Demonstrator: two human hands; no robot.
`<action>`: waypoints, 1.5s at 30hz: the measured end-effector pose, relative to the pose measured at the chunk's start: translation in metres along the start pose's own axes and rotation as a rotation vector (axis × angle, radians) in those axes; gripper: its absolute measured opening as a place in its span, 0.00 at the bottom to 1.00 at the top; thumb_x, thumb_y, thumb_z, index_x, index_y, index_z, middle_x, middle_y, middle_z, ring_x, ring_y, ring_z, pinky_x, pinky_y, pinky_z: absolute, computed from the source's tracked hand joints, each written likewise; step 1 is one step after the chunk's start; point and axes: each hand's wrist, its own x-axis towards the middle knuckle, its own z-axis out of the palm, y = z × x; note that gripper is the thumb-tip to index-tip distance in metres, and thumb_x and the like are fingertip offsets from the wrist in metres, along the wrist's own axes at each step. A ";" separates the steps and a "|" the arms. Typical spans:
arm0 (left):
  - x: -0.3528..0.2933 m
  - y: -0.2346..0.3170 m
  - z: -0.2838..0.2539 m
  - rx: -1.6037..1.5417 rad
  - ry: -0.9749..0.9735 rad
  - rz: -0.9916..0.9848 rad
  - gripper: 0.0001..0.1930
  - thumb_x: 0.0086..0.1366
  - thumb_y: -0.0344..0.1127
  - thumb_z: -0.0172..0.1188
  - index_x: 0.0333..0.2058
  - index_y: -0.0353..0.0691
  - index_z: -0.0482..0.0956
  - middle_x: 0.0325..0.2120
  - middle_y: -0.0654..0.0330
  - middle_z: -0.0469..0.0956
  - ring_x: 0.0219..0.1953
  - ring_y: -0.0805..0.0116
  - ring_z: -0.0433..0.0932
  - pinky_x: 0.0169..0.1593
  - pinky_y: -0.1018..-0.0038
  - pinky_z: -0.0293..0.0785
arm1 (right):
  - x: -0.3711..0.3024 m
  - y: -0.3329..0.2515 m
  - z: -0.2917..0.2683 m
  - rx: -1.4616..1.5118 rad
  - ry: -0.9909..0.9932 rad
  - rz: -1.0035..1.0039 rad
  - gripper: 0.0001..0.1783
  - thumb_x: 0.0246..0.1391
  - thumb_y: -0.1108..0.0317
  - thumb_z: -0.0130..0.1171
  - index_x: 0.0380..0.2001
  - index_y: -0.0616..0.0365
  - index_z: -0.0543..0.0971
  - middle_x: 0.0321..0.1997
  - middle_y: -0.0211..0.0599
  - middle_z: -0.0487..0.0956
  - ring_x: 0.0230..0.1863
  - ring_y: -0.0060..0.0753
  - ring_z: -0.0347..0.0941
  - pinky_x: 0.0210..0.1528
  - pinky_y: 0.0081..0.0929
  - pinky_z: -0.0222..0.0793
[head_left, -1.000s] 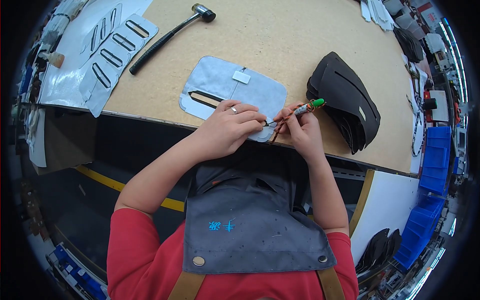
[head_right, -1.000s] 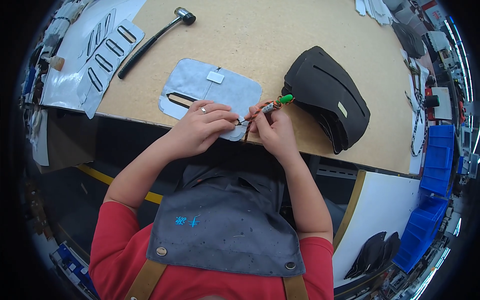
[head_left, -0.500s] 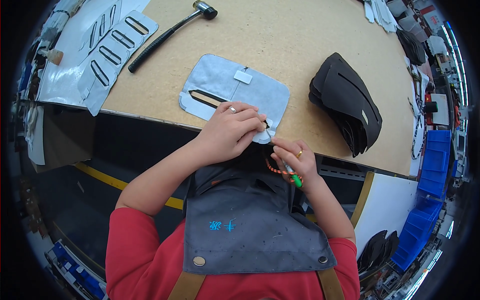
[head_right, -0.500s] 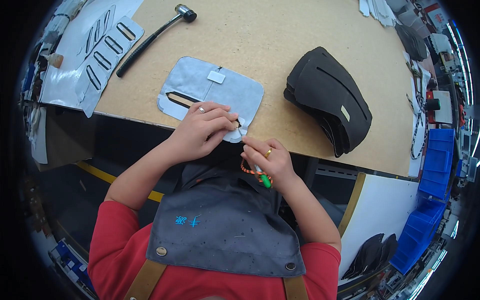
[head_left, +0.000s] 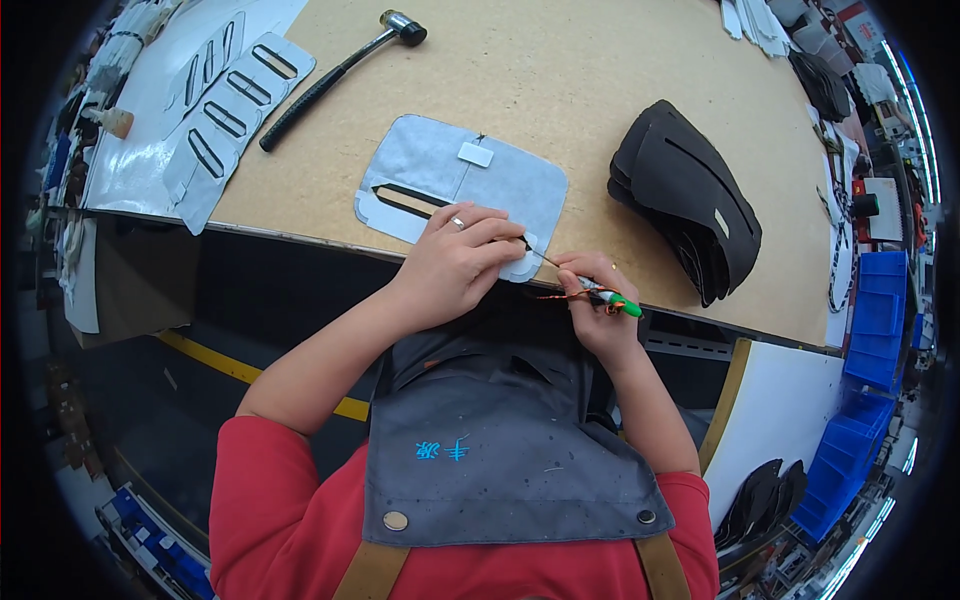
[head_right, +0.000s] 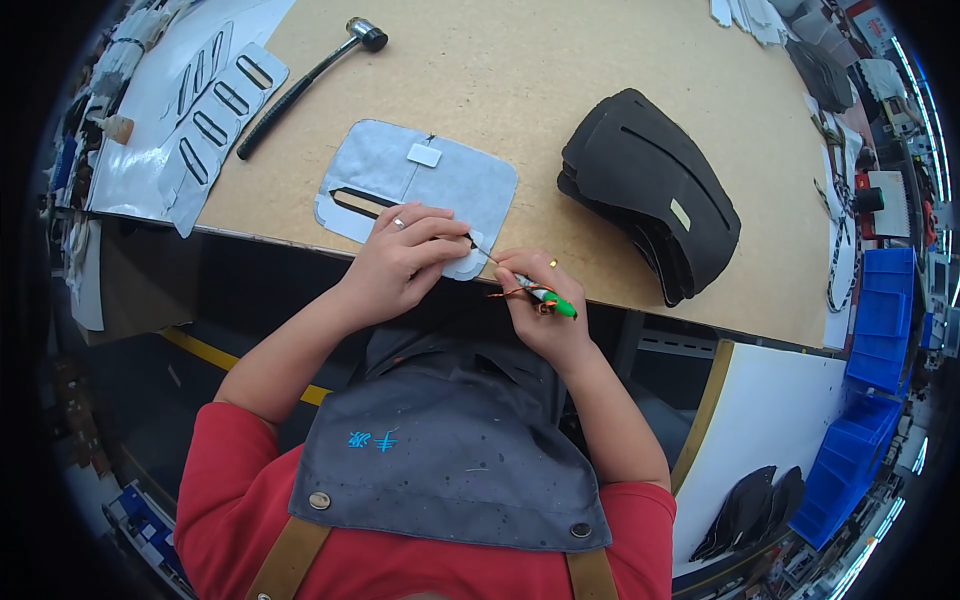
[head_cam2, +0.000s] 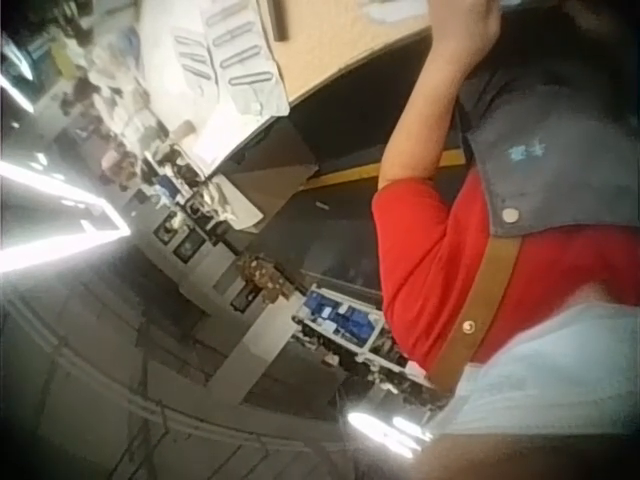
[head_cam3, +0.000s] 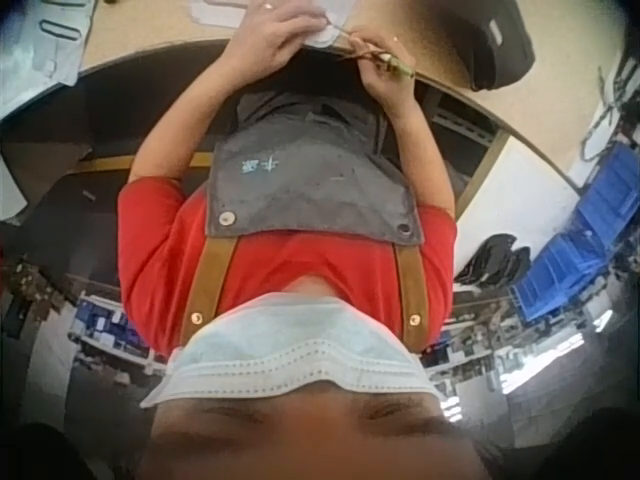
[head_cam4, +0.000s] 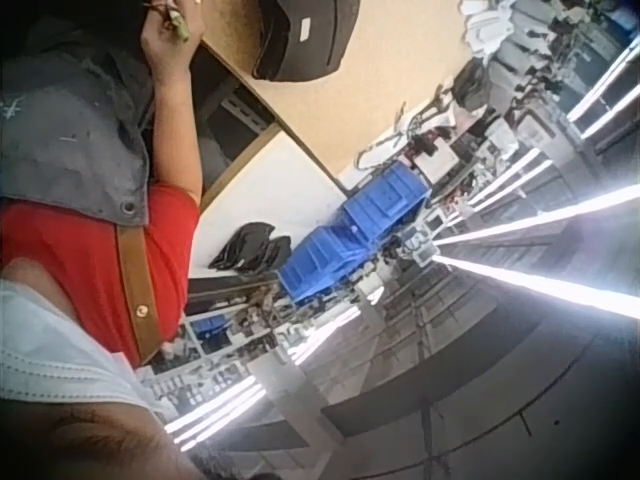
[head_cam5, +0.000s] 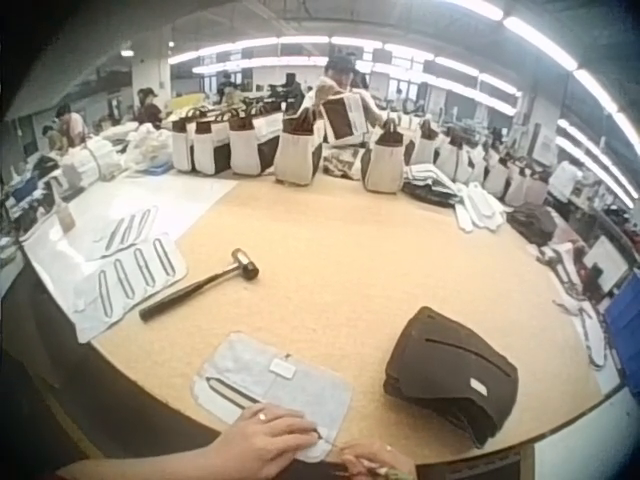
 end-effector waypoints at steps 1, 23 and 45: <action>0.000 0.000 0.000 0.017 -0.004 0.012 0.10 0.54 0.26 0.56 0.36 0.44 0.77 0.43 0.64 0.75 0.52 0.64 0.70 0.57 0.65 0.57 | 0.000 0.001 0.001 0.007 0.000 0.003 0.03 0.50 0.78 0.56 0.31 0.61 0.75 0.34 0.39 0.78 0.31 0.27 0.74 0.33 0.21 0.69; -0.004 0.002 0.004 0.212 -0.012 0.127 0.13 0.52 0.27 0.56 0.39 0.45 0.74 0.45 0.65 0.70 0.51 0.67 0.68 0.59 0.63 0.56 | 0.002 -0.001 -0.005 0.359 0.045 0.324 0.03 0.54 0.76 0.55 0.33 0.61 0.75 0.33 0.33 0.77 0.23 0.16 0.68 0.26 0.13 0.64; -0.007 -0.001 0.009 0.187 0.024 0.066 0.17 0.49 0.30 0.59 0.40 0.45 0.74 0.45 0.65 0.73 0.53 0.66 0.67 0.59 0.61 0.56 | 0.019 -0.010 0.009 -0.250 -0.056 -0.188 0.04 0.48 0.78 0.58 0.27 0.60 0.74 0.32 0.37 0.77 0.24 0.33 0.74 0.25 0.22 0.69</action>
